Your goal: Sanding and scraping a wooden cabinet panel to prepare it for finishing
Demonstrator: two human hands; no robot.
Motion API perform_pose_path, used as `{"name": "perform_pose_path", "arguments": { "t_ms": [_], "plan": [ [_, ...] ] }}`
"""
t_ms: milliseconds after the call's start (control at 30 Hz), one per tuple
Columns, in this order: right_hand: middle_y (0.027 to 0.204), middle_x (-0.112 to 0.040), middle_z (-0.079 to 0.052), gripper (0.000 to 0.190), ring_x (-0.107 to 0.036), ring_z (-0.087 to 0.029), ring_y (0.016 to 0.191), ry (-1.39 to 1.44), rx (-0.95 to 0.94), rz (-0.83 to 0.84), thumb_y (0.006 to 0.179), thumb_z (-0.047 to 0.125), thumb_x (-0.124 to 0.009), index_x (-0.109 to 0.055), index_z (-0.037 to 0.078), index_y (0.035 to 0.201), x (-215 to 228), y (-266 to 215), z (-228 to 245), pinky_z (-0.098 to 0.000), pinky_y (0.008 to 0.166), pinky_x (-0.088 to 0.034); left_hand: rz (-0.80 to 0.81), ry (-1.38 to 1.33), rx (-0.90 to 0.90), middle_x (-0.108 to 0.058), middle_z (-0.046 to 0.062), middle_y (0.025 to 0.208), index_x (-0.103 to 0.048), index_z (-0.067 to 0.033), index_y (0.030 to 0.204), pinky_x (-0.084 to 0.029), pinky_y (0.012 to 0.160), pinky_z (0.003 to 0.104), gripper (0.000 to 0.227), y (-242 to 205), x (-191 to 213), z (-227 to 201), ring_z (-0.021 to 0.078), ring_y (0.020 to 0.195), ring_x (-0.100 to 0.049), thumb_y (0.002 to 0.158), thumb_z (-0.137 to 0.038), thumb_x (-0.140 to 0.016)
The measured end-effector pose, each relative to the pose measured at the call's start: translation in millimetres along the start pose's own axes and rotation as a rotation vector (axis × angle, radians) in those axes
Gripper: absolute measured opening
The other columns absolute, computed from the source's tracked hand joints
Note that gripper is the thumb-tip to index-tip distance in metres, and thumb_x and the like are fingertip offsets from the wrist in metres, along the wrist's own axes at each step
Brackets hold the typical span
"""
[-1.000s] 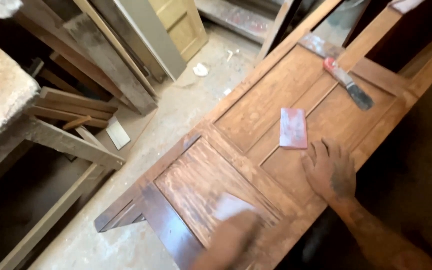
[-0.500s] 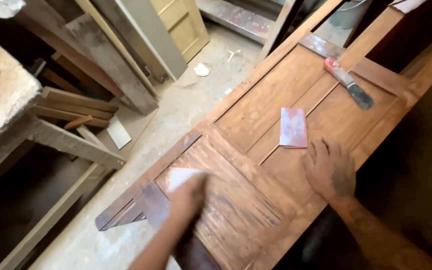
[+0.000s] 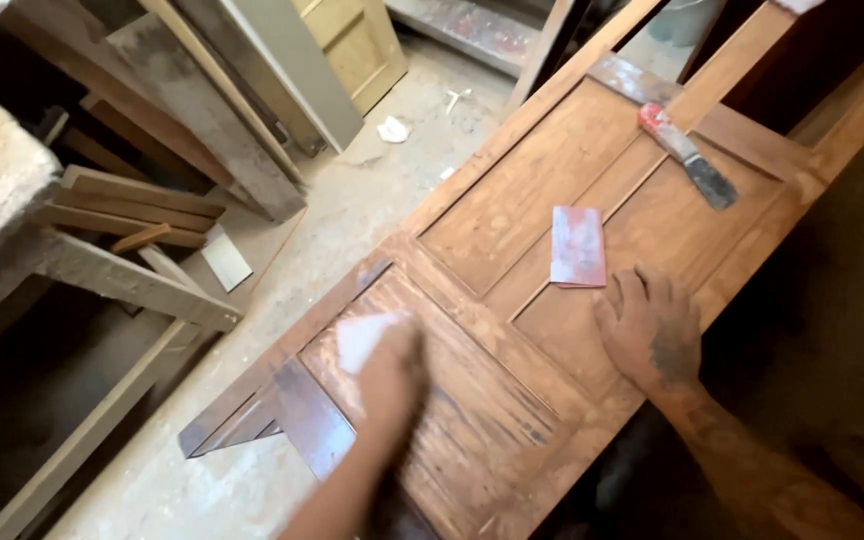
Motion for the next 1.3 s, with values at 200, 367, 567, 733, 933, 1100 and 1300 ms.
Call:
{"name": "perform_pose_path", "arguments": {
  "t_ms": [200,367,567,733,933,1100,1300],
  "plan": [
    [0.143,-0.061,-0.006,0.053,-0.062,-0.034,0.127,0.018,0.009,-0.008,0.096,0.056,-0.053,-0.067,0.025,0.138,-4.6,-8.9,-9.7,-0.0499,0.100,-0.053,0.222,-0.109,-0.427,-0.069,0.007,0.102,-0.065,-0.0176,0.116,-0.052,0.098,0.039,0.021,-85.9,22.5,-153.6,0.0271,0.104,-0.069,0.099,-0.027,-0.056],
    [0.142,-0.060,0.000,0.059,-0.060,-0.030,0.130,-0.024,0.017,-0.003,0.093,0.064,-0.052,-0.066,0.029,0.139,-7.8,-10.9,-16.1,-0.0474,0.102,-0.052,0.115,0.053,0.072,-0.074,0.013,0.112,-0.069,-0.0197,0.120,-0.053,0.101,0.047,0.030,5.4,15.1,-23.1,0.0329,0.115,-0.069,0.099,-0.031,-0.051],
    [0.124,-0.067,-0.011,0.040,-0.065,-0.040,0.099,0.003,0.232,-0.224,0.083,0.045,-0.068,-0.070,0.016,0.111,16.7,-21.1,-1.0,-0.0551,0.077,-0.052,0.323,-0.263,-0.276,-0.065,0.016,0.097,-0.059,-0.0107,0.099,-0.049,0.080,0.046,0.011,-100.3,28.0,-138.9,0.0357,0.091,-0.066,0.097,-0.019,-0.052],
    [0.127,-0.065,-0.009,0.038,-0.063,-0.038,0.108,0.046,0.216,-0.262,0.085,0.042,-0.069,-0.069,0.018,0.114,19.4,-8.8,-4.2,-0.0541,0.082,-0.053,0.166,0.000,-0.128,-0.074,0.010,0.100,-0.066,-0.0185,0.103,-0.052,0.081,0.047,0.019,5.3,37.3,-44.6,0.0320,0.093,-0.070,0.095,-0.018,-0.049],
    [0.125,-0.068,-0.006,0.039,-0.065,-0.035,0.104,-0.042,0.245,-0.363,0.081,0.043,-0.070,-0.070,0.019,0.112,21.1,-11.9,-4.8,-0.0501,0.079,-0.054,0.169,-0.208,-0.012,-0.059,0.002,0.081,-0.053,-0.0188,0.080,-0.041,0.069,0.041,0.017,-91.5,-6.8,-120.3,0.0225,0.079,-0.057,0.070,-0.005,-0.058],
    [0.128,-0.068,-0.008,0.044,-0.064,-0.035,0.109,0.054,0.200,-0.255,0.081,0.045,-0.065,-0.071,0.023,0.118,16.5,-16.0,-9.8,-0.0512,0.090,-0.051,0.003,-0.399,-0.003,-0.082,0.001,0.086,-0.082,-0.0412,0.109,-0.054,0.065,0.036,0.026,-128.2,10.1,-145.0,0.0238,0.071,-0.073,0.093,-0.029,-0.065],
    [0.119,-0.062,-0.015,0.041,-0.058,-0.038,0.106,0.450,0.716,-0.123,0.094,0.038,-0.057,-0.062,0.017,0.129,-31.9,-112.6,9.0,-0.0546,0.096,-0.047,-0.447,-0.785,1.003,-0.083,0.005,0.105,-0.085,-0.0012,0.108,-0.050,0.097,0.026,0.034,-154.6,144.3,-125.6,0.0078,0.103,-0.065,0.083,-0.022,-0.076]
  ]
}}
Point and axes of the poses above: each hand's wrist, its own y-axis towards the middle knuckle, its own x-axis out of the back of the hand, z = x × y, the point moved 1 cm from there along y, towards the middle knuckle
